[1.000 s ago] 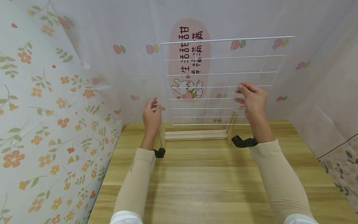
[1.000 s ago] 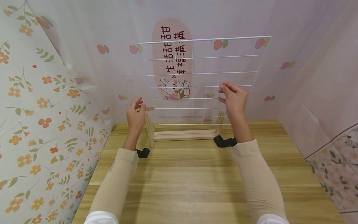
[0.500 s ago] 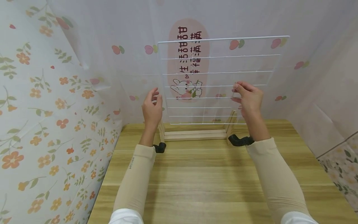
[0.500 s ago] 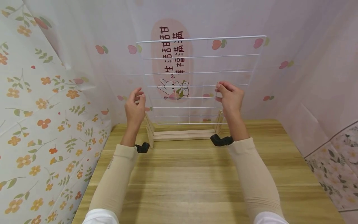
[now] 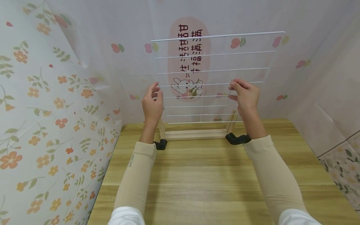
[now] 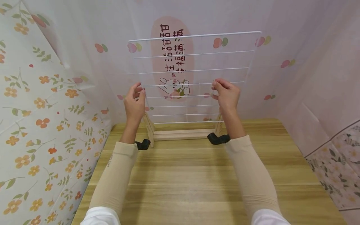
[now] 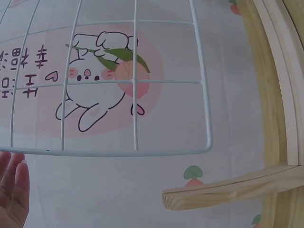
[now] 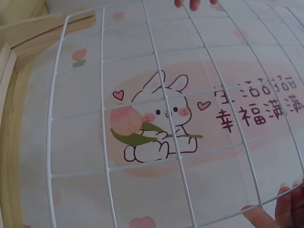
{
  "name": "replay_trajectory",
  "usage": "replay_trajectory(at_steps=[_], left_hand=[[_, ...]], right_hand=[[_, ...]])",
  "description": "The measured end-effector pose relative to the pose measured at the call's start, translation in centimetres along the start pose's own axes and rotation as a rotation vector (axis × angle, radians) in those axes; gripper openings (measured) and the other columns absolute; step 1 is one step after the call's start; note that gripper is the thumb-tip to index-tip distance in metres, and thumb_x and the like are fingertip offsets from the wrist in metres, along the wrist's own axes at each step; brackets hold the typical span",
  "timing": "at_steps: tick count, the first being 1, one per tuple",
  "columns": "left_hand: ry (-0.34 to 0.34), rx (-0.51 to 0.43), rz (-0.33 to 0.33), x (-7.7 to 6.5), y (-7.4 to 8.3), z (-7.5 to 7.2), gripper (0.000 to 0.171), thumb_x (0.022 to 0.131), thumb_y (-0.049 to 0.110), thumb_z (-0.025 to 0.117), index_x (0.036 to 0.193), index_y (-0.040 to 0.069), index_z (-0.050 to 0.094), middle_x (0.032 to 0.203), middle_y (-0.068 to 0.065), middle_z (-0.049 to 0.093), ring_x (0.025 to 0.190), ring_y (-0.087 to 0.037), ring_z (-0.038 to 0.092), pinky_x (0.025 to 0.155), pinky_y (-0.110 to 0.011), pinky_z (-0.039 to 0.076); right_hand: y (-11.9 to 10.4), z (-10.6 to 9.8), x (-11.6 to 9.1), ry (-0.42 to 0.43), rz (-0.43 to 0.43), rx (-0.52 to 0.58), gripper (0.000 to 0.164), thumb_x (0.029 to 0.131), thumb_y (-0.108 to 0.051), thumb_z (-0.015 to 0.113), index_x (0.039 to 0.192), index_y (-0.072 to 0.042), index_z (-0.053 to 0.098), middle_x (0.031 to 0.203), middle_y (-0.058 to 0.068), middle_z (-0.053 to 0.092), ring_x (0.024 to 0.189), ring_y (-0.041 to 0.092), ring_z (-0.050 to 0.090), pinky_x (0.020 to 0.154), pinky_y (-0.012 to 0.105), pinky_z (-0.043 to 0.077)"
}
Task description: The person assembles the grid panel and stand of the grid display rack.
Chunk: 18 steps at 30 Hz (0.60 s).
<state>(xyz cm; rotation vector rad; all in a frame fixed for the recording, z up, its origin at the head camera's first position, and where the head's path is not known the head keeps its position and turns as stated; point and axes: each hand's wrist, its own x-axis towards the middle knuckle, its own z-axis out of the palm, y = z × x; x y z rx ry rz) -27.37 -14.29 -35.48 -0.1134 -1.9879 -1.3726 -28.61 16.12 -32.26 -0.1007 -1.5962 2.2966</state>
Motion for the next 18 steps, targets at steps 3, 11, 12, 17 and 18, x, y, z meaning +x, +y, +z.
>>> replay_trajectory(at_steps=[3, 11, 12, 17, 18], left_hand=[[0.007, 0.016, 0.006, 0.2, -0.1, 0.0, 0.033, 0.096, 0.014, 0.057, 0.127, 0.004, 0.061, 0.106, -0.015, 0.069, 0.089, -0.026, 0.068, 0.081, -0.039, 0.056], [0.011, 0.041, 0.037, 0.5, 0.0, -0.2, 0.029, 0.097, 0.007, 0.056, 0.125, 0.004, 0.062, 0.096, -0.014, 0.074, 0.074, -0.027, 0.068, 0.068, -0.036, 0.056], [0.011, 0.043, 0.042, 0.5, 0.0, -0.2, 0.029, 0.097, 0.007, 0.055, 0.125, 0.003, 0.062, 0.094, -0.014, 0.074, 0.073, -0.027, 0.069, 0.068, -0.036, 0.056], [0.016, 0.047, 0.041, 0.5, 0.3, -0.6, 0.029, 0.098, 0.009, 0.055, 0.126, 0.003, 0.062, 0.092, -0.014, 0.074, 0.075, -0.026, 0.070, 0.069, -0.035, 0.056], [0.019, 0.050, 0.037, 0.5, 0.3, -0.6, 0.029, 0.098, 0.009, 0.055, 0.127, 0.004, 0.062, 0.092, -0.013, 0.074, 0.075, -0.026, 0.070, 0.070, -0.035, 0.057]], right_hand=[[0.1, 0.4, -0.1, -0.007, -0.014, -0.024, 0.010, 0.081, -0.006, 0.077, 0.090, -0.002, 0.075, 0.077, 0.004, 0.067, 0.072, 0.015, 0.065, 0.052, 0.026, 0.056], [-0.1, 1.0, -0.4, -0.015, -0.015, -0.092, 0.015, 0.082, -0.013, 0.077, 0.093, -0.002, 0.074, 0.082, 0.002, 0.067, 0.078, 0.015, 0.065, 0.057, 0.026, 0.057], [-0.1, 1.1, -0.4, -0.015, -0.013, -0.092, 0.016, 0.082, -0.014, 0.077, 0.093, -0.003, 0.074, 0.083, 0.003, 0.067, 0.078, 0.015, 0.065, 0.058, 0.026, 0.057], [-0.1, 1.3, -0.4, -0.020, -0.020, -0.100, 0.014, 0.082, -0.014, 0.077, 0.092, -0.004, 0.075, 0.083, 0.003, 0.067, 0.079, 0.015, 0.065, 0.058, 0.025, 0.057], [-0.1, 1.4, -0.4, -0.022, -0.018, -0.099, 0.012, 0.082, -0.013, 0.077, 0.091, -0.005, 0.075, 0.083, 0.003, 0.067, 0.078, 0.015, 0.065, 0.057, 0.025, 0.057]])
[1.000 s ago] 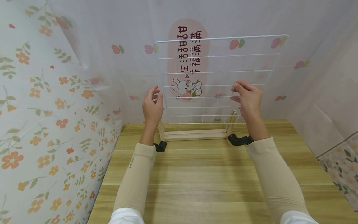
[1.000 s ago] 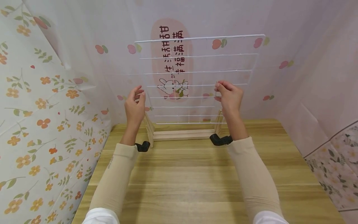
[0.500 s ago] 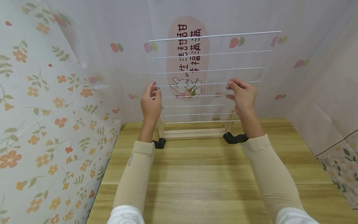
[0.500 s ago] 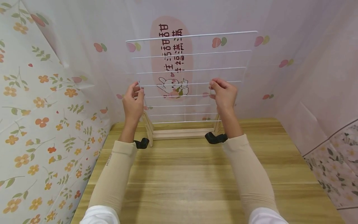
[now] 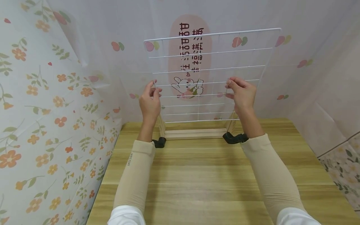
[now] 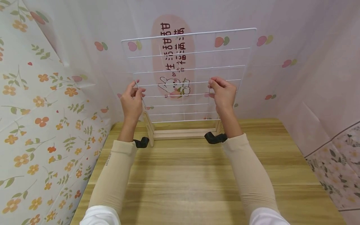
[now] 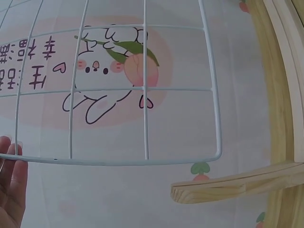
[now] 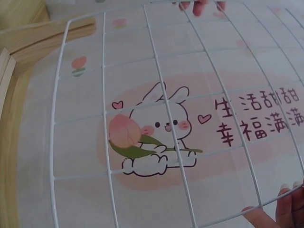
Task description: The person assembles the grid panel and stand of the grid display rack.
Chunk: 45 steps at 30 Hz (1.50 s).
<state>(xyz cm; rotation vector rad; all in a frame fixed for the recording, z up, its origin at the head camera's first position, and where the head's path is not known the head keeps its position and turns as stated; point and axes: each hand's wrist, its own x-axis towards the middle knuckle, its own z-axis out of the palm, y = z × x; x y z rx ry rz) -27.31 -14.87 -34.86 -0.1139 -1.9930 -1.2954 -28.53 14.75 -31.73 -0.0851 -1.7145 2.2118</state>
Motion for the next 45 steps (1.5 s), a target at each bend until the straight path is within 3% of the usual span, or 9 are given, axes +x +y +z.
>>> replay_trajectory(at_steps=[17, 24, 29, 32, 34, 37, 40, 41, 45], left_hand=[[0.077, -0.013, 0.043, 0.5, 0.0, -0.9, 0.022, 0.095, 0.003, 0.058, 0.116, 0.000, 0.065, 0.088, -0.015, 0.074, 0.073, -0.026, 0.071, 0.060, -0.010, 0.046], [0.088, -0.017, 0.045, 0.6, 0.2, -1.1, 0.024, 0.096, 0.004, 0.057, 0.118, -0.001, 0.064, 0.089, -0.016, 0.074, 0.074, -0.028, 0.070, 0.062, -0.013, 0.048], [0.090, -0.010, 0.033, 0.7, 0.3, -1.2, 0.023, 0.097, 0.006, 0.056, 0.119, 0.000, 0.064, 0.089, -0.015, 0.074, 0.075, -0.027, 0.070, 0.079, -0.034, 0.056], [0.096, -0.013, 0.023, 0.8, 0.3, -1.2, 0.023, 0.097, 0.005, 0.056, 0.118, 0.001, 0.064, 0.089, -0.015, 0.074, 0.076, -0.027, 0.071, 0.111, -0.055, 0.031], [0.104, -0.012, 0.021, 0.9, 0.3, -1.2, 0.024, 0.096, 0.004, 0.056, 0.119, 0.001, 0.064, 0.089, -0.015, 0.074, 0.077, -0.028, 0.071, 0.115, -0.063, 0.007], [0.116, -0.008, 0.025, 1.1, 0.3, -1.3, 0.025, 0.096, 0.003, 0.055, 0.119, 0.000, 0.064, 0.089, -0.015, 0.074, 0.076, -0.027, 0.071, 0.115, -0.042, 0.028], [0.118, -0.005, 0.019, 1.3, 0.3, -1.5, 0.024, 0.097, 0.004, 0.055, 0.119, 0.000, 0.064, 0.089, -0.015, 0.074, 0.075, -0.026, 0.071, 0.079, -0.016, 0.050], [0.119, -0.004, 0.015, 1.4, 0.3, -1.5, 0.024, 0.097, 0.004, 0.055, 0.119, 0.001, 0.064, 0.089, -0.014, 0.074, 0.075, -0.025, 0.070, 0.066, -0.014, 0.050], [0.119, -0.010, -0.001, 1.6, 0.2, -1.4, 0.023, 0.097, 0.005, 0.056, 0.117, 0.004, 0.065, 0.089, -0.014, 0.074, 0.076, -0.025, 0.071, 0.068, -0.020, 0.053]], right_hand=[[-0.3, 0.9, -0.3, -0.057, -0.020, 0.053, 0.015, 0.082, -0.012, 0.077, 0.092, 0.000, 0.074, 0.085, 0.006, 0.066, 0.079, 0.019, 0.064, 0.063, 0.032, 0.058], [-0.6, 1.2, -0.3, -0.054, -0.029, 0.045, 0.014, 0.082, -0.013, 0.077, 0.092, -0.003, 0.075, 0.085, 0.006, 0.067, 0.079, 0.019, 0.065, 0.062, 0.028, 0.058], [-0.7, 1.4, -0.4, -0.057, -0.032, 0.043, 0.017, 0.082, -0.013, 0.076, 0.093, -0.001, 0.074, 0.085, 0.006, 0.067, 0.079, 0.019, 0.065, 0.062, 0.028, 0.058], [-0.7, 1.6, -0.3, -0.054, -0.026, 0.061, 0.021, 0.081, -0.012, 0.077, 0.095, 0.003, 0.073, 0.083, 0.006, 0.068, 0.077, 0.018, 0.065, 0.062, 0.028, 0.058], [-0.7, 1.8, -0.2, -0.055, -0.025, 0.070, 0.022, 0.081, -0.011, 0.077, 0.096, 0.004, 0.072, 0.082, 0.006, 0.068, 0.076, 0.017, 0.065, 0.061, 0.028, 0.058], [-0.7, 2.1, -0.1, -0.058, -0.031, 0.072, 0.015, 0.082, -0.009, 0.077, 0.092, 0.001, 0.074, 0.082, 0.006, 0.068, 0.076, 0.018, 0.065, 0.061, 0.027, 0.058], [-0.8, 2.3, 0.0, -0.061, -0.043, 0.053, 0.012, 0.082, -0.012, 0.077, 0.089, -0.003, 0.075, 0.084, 0.006, 0.068, 0.078, 0.018, 0.065, 0.062, 0.027, 0.058], [-0.8, 2.3, 0.0, -0.061, -0.046, 0.047, 0.011, 0.082, -0.012, 0.077, 0.089, -0.004, 0.075, 0.084, 0.006, 0.068, 0.078, 0.018, 0.065, 0.062, 0.027, 0.058], [-0.8, 2.4, 0.0, -0.060, -0.048, 0.036, 0.011, 0.083, -0.012, 0.076, 0.090, -0.004, 0.075, 0.085, 0.006, 0.068, 0.080, 0.020, 0.066, 0.064, 0.027, 0.058]])
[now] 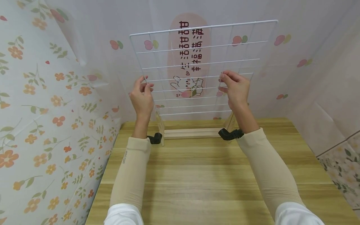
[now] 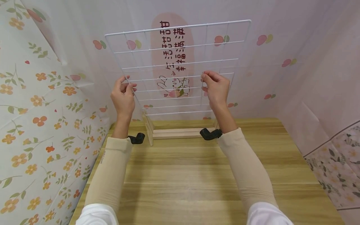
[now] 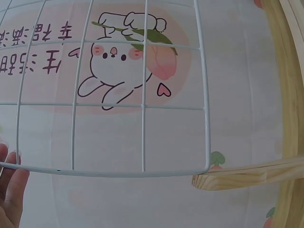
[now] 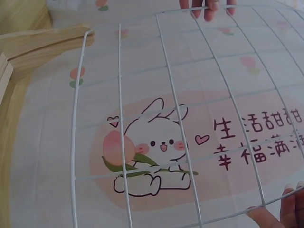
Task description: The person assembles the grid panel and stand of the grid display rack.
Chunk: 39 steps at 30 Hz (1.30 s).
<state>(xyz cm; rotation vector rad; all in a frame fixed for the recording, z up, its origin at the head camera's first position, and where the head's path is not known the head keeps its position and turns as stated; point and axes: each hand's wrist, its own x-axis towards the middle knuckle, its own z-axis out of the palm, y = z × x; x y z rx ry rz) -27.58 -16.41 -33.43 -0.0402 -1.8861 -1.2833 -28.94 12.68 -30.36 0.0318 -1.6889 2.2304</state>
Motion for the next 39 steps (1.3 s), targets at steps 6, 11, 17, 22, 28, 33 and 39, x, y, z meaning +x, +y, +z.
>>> replay_trajectory(at_steps=[6, 11, 17, 22, 28, 33, 39], left_hand=[[0.001, -0.022, 0.009, 0.0, -0.2, 0.1, 0.022, 0.096, 0.003, 0.055, 0.116, 0.003, 0.065, 0.088, -0.015, 0.074, 0.077, -0.028, 0.071, 0.067, -0.016, 0.051], [0.011, -0.025, 0.015, 0.0, -0.4, 0.2, 0.022, 0.096, 0.002, 0.056, 0.116, 0.001, 0.065, 0.088, -0.015, 0.074, 0.075, -0.027, 0.071, 0.069, -0.024, 0.055], [-0.005, -0.036, -0.012, -0.1, -0.6, 0.2, 0.023, 0.096, 0.003, 0.057, 0.117, 0.003, 0.065, 0.088, -0.014, 0.074, 0.079, -0.027, 0.071, 0.116, -0.060, 0.013], [-0.020, -0.046, -0.030, -0.1, -0.8, 0.3, 0.020, 0.094, 0.002, 0.057, 0.113, 0.002, 0.065, 0.085, -0.015, 0.074, 0.080, -0.029, 0.071, 0.113, -0.061, -0.012], [-0.029, -0.059, -0.034, -0.2, -1.0, 0.4, 0.017, 0.094, 0.001, 0.058, 0.110, 0.001, 0.064, 0.084, -0.018, 0.073, 0.079, -0.030, 0.071, 0.114, -0.058, -0.014], [-0.032, -0.073, -0.023, -0.2, -1.0, 0.3, 0.017, 0.094, -0.002, 0.057, 0.110, -0.001, 0.063, 0.084, -0.018, 0.073, 0.076, -0.028, 0.070, 0.113, -0.046, 0.032], [-0.028, -0.081, -0.002, -0.2, -1.1, 0.3, 0.017, 0.093, -0.003, 0.057, 0.109, -0.003, 0.064, 0.083, -0.020, 0.072, 0.075, -0.031, 0.070, 0.109, -0.042, 0.039]], right_hand=[[0.3, 0.0, 0.1, 0.007, -0.002, 0.022, 0.014, 0.084, -0.009, 0.075, 0.093, 0.002, 0.073, 0.083, 0.006, 0.068, 0.078, 0.018, 0.066, 0.062, 0.026, 0.058], [0.6, 0.1, 0.1, 0.004, 0.004, 0.019, 0.014, 0.084, -0.009, 0.074, 0.093, 0.003, 0.072, 0.082, 0.005, 0.068, 0.078, 0.018, 0.065, 0.062, 0.026, 0.058], [0.9, 0.0, 0.1, 0.004, 0.026, 0.030, 0.012, 0.082, -0.011, 0.077, 0.089, -0.002, 0.074, 0.084, 0.006, 0.068, 0.079, 0.018, 0.065, 0.062, 0.026, 0.058], [1.2, -0.3, 0.0, -0.001, 0.031, 0.024, 0.011, 0.083, -0.012, 0.076, 0.089, -0.002, 0.073, 0.086, 0.006, 0.067, 0.081, 0.018, 0.065, 0.064, 0.028, 0.058], [1.3, -0.5, 0.0, -0.013, 0.037, -0.007, 0.013, 0.084, -0.013, 0.075, 0.092, -0.003, 0.074, 0.089, 0.006, 0.067, 0.084, 0.020, 0.065, 0.068, 0.031, 0.058], [0.9, -1.0, 0.0, -0.060, 0.050, -0.004, 0.022, 0.084, -0.013, 0.076, 0.099, 0.003, 0.071, 0.090, 0.007, 0.068, 0.087, 0.022, 0.067, 0.070, 0.033, 0.058], [0.2, -2.2, 0.0, -0.143, 0.063, -0.046, 0.028, 0.085, -0.014, 0.076, 0.105, 0.003, 0.070, 0.093, 0.007, 0.071, 0.092, 0.022, 0.069, 0.078, 0.034, 0.057]])
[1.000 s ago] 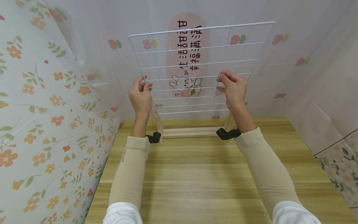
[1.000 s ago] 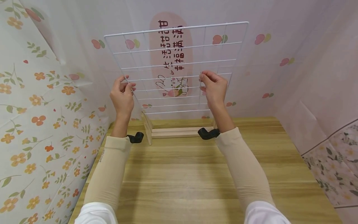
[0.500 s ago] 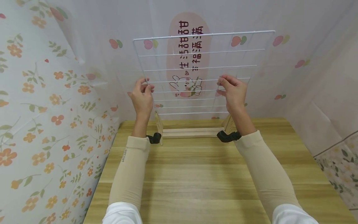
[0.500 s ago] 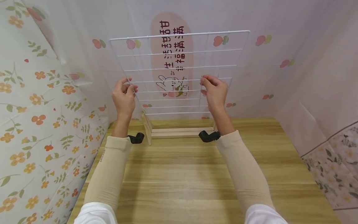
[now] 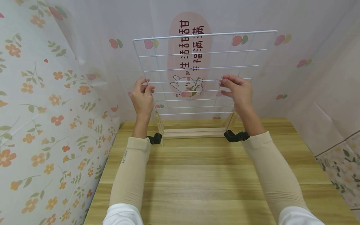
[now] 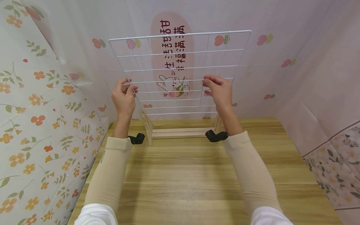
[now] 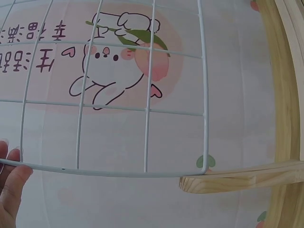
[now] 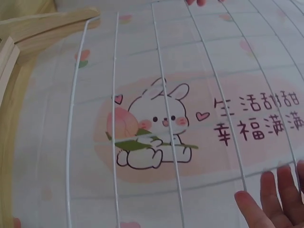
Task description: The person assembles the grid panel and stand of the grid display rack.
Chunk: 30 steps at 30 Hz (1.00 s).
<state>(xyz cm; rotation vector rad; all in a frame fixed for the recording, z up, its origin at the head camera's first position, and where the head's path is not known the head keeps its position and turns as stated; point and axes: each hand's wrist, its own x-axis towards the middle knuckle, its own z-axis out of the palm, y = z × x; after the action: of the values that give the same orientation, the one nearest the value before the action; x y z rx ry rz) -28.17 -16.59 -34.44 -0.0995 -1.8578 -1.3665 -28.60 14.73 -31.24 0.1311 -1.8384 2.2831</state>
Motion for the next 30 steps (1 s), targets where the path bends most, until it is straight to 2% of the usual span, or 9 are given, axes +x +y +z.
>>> replay_trajectory(at_steps=[4, 7, 10, 12, 14, 19, 22, 27, 30], left_hand=[[0.010, 0.003, 0.006, 0.0, -0.1, 0.1, 0.016, 0.093, -0.002, 0.058, 0.107, -0.001, 0.065, 0.083, -0.019, 0.073, 0.075, -0.032, 0.071, 0.118, -0.048, 0.020], [0.015, 0.005, 0.007, -0.1, -0.1, 0.1, 0.016, 0.092, -0.003, 0.058, 0.106, -0.001, 0.065, 0.082, -0.019, 0.073, 0.075, -0.033, 0.071, 0.118, -0.049, 0.018], [0.017, 0.008, 0.010, 0.0, 0.0, 0.1, 0.016, 0.092, -0.004, 0.058, 0.106, -0.002, 0.065, 0.081, -0.019, 0.073, 0.073, -0.033, 0.071, 0.113, -0.047, 0.031], [0.022, 0.011, 0.013, 0.0, -0.1, 0.1, 0.016, 0.092, -0.005, 0.058, 0.106, -0.003, 0.065, 0.081, -0.019, 0.073, 0.072, -0.030, 0.070, 0.095, -0.041, 0.050], [0.020, 0.012, 0.006, 0.0, 0.0, 0.0, 0.016, 0.092, -0.004, 0.058, 0.107, -0.003, 0.065, 0.081, -0.018, 0.073, 0.072, -0.028, 0.070, 0.077, -0.034, 0.057], [0.016, -0.006, 0.004, 0.0, 0.0, -0.1, 0.017, 0.093, -0.003, 0.057, 0.109, -0.004, 0.065, 0.083, -0.018, 0.073, 0.073, -0.028, 0.070, 0.084, -0.028, 0.054], [0.012, -0.003, -0.004, 0.0, 0.0, -0.1, 0.016, 0.094, -0.002, 0.057, 0.108, -0.003, 0.065, 0.083, -0.018, 0.073, 0.073, -0.028, 0.070, 0.073, -0.023, 0.054], [0.007, 0.008, -0.018, -0.1, 0.1, -0.1, 0.015, 0.094, 0.000, 0.058, 0.108, 0.000, 0.066, 0.083, -0.017, 0.073, 0.074, -0.027, 0.070, 0.063, -0.016, 0.049], [0.008, 0.013, -0.019, -0.1, 0.1, -0.1, 0.016, 0.094, 0.001, 0.058, 0.108, 0.000, 0.066, 0.083, -0.017, 0.073, 0.073, -0.027, 0.070, 0.077, -0.023, 0.053]], right_hand=[[-0.3, -1.0, 0.0, -0.049, 0.004, -0.067, 0.025, 0.086, -0.018, 0.074, 0.106, -0.003, 0.071, 0.098, 0.007, 0.073, 0.094, 0.021, 0.070, 0.083, 0.034, 0.054], [-0.7, -1.8, 0.0, -0.054, 0.014, -0.084, 0.027, 0.086, -0.020, 0.075, 0.107, -0.004, 0.071, 0.099, 0.005, 0.073, 0.092, 0.019, 0.070, 0.082, 0.031, 0.054], [-1.2, -2.7, -0.2, -0.017, 0.002, -0.077, 0.027, 0.085, -0.022, 0.076, 0.105, -0.004, 0.072, 0.093, 0.004, 0.074, 0.086, 0.017, 0.071, 0.077, 0.027, 0.056], [-1.6, -3.3, -0.2, 0.035, -0.029, -0.072, 0.026, 0.085, -0.022, 0.076, 0.102, -0.003, 0.073, 0.088, 0.004, 0.073, 0.080, 0.017, 0.071, 0.074, 0.025, 0.057], [-2.1, -4.0, -0.2, 0.110, -0.077, -0.050, 0.026, 0.086, -0.023, 0.075, 0.099, -0.001, 0.073, 0.083, 0.005, 0.072, 0.075, 0.017, 0.070, 0.071, 0.024, 0.057], [-3.8, -5.5, 0.0, 0.355, -0.202, 0.003, 0.021, 0.087, -0.022, 0.073, 0.089, -0.001, 0.072, 0.079, 0.004, 0.066, 0.070, 0.016, 0.063, 0.066, 0.021, 0.056], [-4.8, -6.2, 0.1, 0.443, -0.243, -0.028, 0.014, 0.087, -0.019, 0.073, 0.095, -0.008, 0.072, 0.087, 0.001, 0.063, 0.077, 0.012, 0.059, 0.063, 0.018, 0.053], [-5.2, -6.8, 0.4, 0.409, -0.257, -0.104, 0.030, 0.088, -0.018, 0.072, 0.117, -0.015, 0.067, 0.107, -0.001, 0.060, 0.092, 0.010, 0.057, 0.070, 0.015, 0.052], [-5.1, -7.0, 0.7, 0.352, -0.241, -0.084, 0.033, 0.087, -0.017, 0.072, 0.119, -0.014, 0.066, 0.109, 0.000, 0.061, 0.096, 0.011, 0.059, 0.073, 0.015, 0.053]])
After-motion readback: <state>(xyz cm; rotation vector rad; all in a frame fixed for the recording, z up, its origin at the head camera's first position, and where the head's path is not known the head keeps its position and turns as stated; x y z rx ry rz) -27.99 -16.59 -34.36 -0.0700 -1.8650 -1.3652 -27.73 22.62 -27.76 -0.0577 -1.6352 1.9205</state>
